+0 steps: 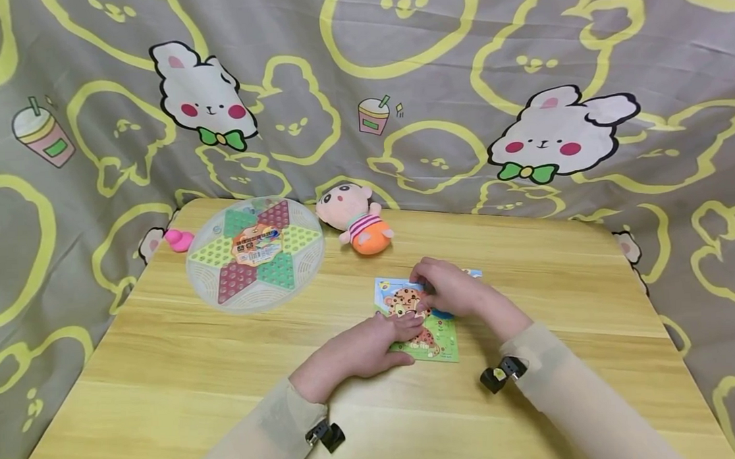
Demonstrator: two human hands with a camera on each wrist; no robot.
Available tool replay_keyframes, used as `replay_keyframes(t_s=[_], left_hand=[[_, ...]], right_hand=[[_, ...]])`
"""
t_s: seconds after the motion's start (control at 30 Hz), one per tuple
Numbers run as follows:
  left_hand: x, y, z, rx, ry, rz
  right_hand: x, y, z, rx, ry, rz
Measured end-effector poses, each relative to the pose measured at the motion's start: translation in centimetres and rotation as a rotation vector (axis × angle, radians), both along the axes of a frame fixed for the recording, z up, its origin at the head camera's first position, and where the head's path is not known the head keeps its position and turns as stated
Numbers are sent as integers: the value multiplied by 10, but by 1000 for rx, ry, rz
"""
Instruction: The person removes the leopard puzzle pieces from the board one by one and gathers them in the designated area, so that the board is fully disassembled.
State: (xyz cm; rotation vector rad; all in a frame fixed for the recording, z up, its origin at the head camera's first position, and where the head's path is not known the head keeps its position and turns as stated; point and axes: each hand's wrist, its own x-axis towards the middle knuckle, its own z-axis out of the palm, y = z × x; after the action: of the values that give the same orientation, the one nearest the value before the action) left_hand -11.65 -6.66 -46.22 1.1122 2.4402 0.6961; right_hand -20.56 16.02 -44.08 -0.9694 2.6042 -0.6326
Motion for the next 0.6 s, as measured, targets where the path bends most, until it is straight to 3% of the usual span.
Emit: replay_keyframes(t_s=[0.6], left_hand=[[1, 0, 1, 1, -3, 4]], right_hand=[[16, 10, -10, -166, 46, -54]])
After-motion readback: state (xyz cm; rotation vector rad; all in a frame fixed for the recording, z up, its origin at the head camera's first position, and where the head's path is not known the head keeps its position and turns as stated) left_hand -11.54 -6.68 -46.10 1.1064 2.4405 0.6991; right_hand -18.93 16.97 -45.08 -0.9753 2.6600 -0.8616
